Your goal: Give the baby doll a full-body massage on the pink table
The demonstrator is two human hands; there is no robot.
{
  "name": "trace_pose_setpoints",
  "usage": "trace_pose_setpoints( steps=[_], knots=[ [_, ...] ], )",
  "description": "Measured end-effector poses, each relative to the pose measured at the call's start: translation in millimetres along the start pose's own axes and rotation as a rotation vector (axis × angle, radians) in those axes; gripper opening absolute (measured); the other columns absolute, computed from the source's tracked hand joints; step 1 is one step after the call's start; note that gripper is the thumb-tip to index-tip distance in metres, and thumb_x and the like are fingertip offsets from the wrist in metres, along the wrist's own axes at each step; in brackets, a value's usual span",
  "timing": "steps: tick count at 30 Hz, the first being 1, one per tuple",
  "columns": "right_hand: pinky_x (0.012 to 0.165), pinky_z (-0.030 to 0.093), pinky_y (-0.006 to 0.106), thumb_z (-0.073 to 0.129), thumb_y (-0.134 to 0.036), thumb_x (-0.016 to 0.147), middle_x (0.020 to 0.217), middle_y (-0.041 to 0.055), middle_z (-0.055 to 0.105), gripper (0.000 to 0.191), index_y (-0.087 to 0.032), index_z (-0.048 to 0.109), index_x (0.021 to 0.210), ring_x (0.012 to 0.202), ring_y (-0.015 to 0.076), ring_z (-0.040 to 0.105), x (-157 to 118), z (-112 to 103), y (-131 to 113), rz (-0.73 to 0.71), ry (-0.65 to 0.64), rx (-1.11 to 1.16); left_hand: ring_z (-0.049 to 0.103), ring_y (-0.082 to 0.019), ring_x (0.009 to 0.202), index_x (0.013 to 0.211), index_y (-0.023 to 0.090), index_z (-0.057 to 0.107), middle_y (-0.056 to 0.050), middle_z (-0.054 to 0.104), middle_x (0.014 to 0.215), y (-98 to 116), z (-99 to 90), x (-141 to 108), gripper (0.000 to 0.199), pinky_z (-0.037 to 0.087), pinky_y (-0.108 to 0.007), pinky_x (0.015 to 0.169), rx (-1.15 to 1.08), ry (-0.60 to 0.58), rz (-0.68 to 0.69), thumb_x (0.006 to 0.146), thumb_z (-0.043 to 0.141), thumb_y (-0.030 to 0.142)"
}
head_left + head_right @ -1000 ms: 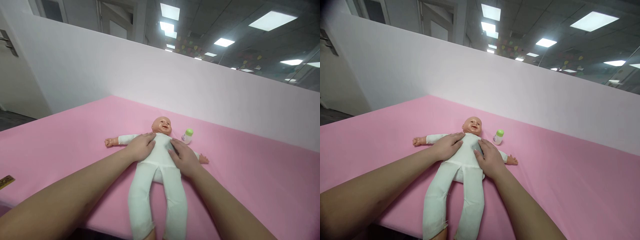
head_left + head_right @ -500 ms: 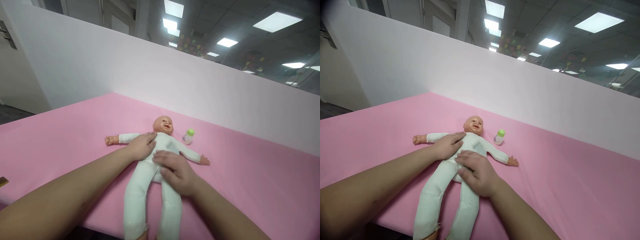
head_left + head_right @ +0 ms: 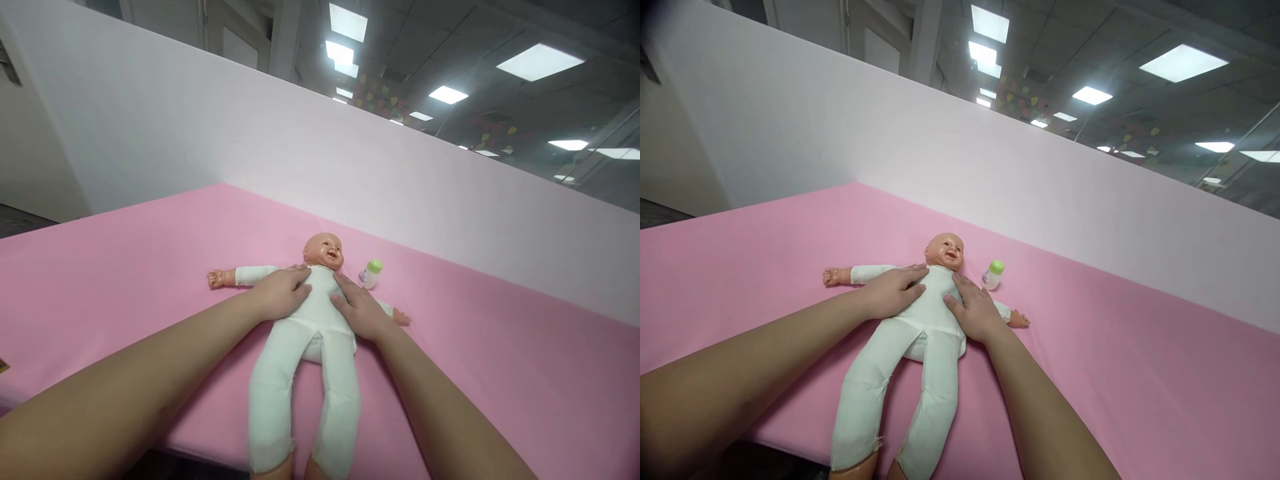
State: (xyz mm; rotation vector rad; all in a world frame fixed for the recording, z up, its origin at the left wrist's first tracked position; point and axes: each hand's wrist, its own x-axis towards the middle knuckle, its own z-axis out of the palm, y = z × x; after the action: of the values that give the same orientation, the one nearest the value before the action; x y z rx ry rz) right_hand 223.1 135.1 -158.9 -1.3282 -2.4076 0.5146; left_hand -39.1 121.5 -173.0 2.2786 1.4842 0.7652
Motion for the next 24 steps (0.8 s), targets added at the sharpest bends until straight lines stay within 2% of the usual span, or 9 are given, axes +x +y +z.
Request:
trace_pose_setpoints(
  steps=[3,6,8,10,12,15,18,20,24],
  knots=[
    [0.125,0.034,0.055,0.046,-0.061,0.106,0.161,0.0053,0.047,0.065,-0.030,0.041,0.162,0.151,0.0315,0.042,-3.0,-4.1,0.4,-0.002,0.033,0.031,0.054,-0.032,0.143,0.135,0.025,0.070,-0.005,0.065,0.146,7.6,-11.2,-6.1,0.047,0.040,-0.048,0.122,-0.066,0.053,0.008,0.098,0.051,0.046],
    [0.121,0.038,0.054,0.047,-0.061,0.105,0.157,0.0041,0.053,0.063,-0.032,0.043,0.161,0.147,0.0319,0.047,-5.4,-5.1,-1.5,-0.002,0.053,0.049,0.067,-0.030,0.126,0.115,0.026,0.080,-0.002,0.077,0.122,30.4,-24.4,-22.1,0.034,0.048,-0.044,0.116,-0.258,0.069,0.158,0.092,0.059,0.039],
    [0.120,0.040,0.053,0.048,-0.061,0.105,0.155,0.0044,0.054,0.063,-0.032,0.045,0.160,0.146,0.0322,0.049,-6.0,-4.9,-2.4,0.009,0.067,0.053,0.074,-0.028,0.104,0.097,0.025,0.083,-0.003,0.081,0.103,52.0,-28.9,-36.9,0.026,0.057,-0.041,0.103,-0.426,-0.062,0.298,0.091,0.061,0.036],
    [0.119,0.041,0.052,0.049,-0.060,0.105,0.156,0.0050,0.054,0.063,-0.031,0.045,0.160,0.145,0.0321,0.050,-5.9,-4.4,-2.0,0.013,0.073,0.052,0.076,-0.025,0.095,0.092,0.025,0.084,-0.002,0.081,0.097,72.5,-26.7,-50.7,0.022,0.059,-0.038,0.097,-0.549,-0.243,0.432,0.089,0.064,0.033],
    [0.119,0.041,0.052,0.049,-0.058,0.105,0.156,0.0051,0.053,0.063,-0.030,0.044,0.161,0.144,0.0313,0.050,-5.5,-3.7,-0.5,0.005,0.065,0.052,0.076,-0.024,0.094,0.099,0.026,0.084,-0.002,0.081,0.100,86.5,-18.9,-59.7,0.022,0.060,-0.036,0.095,-0.599,-0.320,0.530,0.085,0.068,0.030],
    [0.120,0.041,0.052,0.048,-0.056,0.106,0.157,0.0051,0.052,0.062,-0.030,0.042,0.162,0.145,0.0309,0.050,-5.1,-3.0,1.2,0.005,0.057,0.058,0.071,-0.027,0.114,0.125,0.028,0.078,-0.005,0.077,0.121,91.4,-4.9,-60.3,0.042,0.055,-0.038,0.106,-0.550,-0.297,0.604,0.083,0.072,0.034],
    [0.121,0.040,0.054,0.049,-0.055,0.105,0.158,0.0056,0.051,0.063,-0.029,0.041,0.162,0.147,0.0316,0.048,-5.9,-3.6,-1.0,-0.006,0.041,0.081,0.059,-0.031,0.135,0.142,0.027,0.067,-0.007,0.066,0.143,83.5,1.5,-49.3,0.061,0.041,-0.044,0.122,-0.373,-0.238,0.551,0.084,0.076,0.043],
    [0.122,0.039,0.054,0.050,-0.053,0.105,0.157,0.0052,0.052,0.063,-0.031,0.039,0.163,0.147,0.0312,0.048,-6.5,-4.7,-3.9,-0.034,0.017,0.108,0.053,-0.032,0.141,0.147,0.026,0.062,-0.008,0.061,0.150,75.0,1.4,-38.7,0.065,0.033,-0.047,0.126,-0.249,-0.200,0.487,0.087,0.074,0.048],
    [0.125,0.037,0.054,0.052,-0.048,0.104,0.159,0.0032,0.050,0.061,-0.033,0.040,0.162,0.149,0.0297,0.045,-5.5,-5.7,-6.4,-0.083,-0.018,0.144,0.045,-0.034,0.147,0.152,0.027,0.056,-0.008,0.051,0.159,51.4,1.6,-14.2,0.065,0.030,-0.051,0.127,-0.074,-0.118,0.362,0.095,0.062,0.057]
  ],
)
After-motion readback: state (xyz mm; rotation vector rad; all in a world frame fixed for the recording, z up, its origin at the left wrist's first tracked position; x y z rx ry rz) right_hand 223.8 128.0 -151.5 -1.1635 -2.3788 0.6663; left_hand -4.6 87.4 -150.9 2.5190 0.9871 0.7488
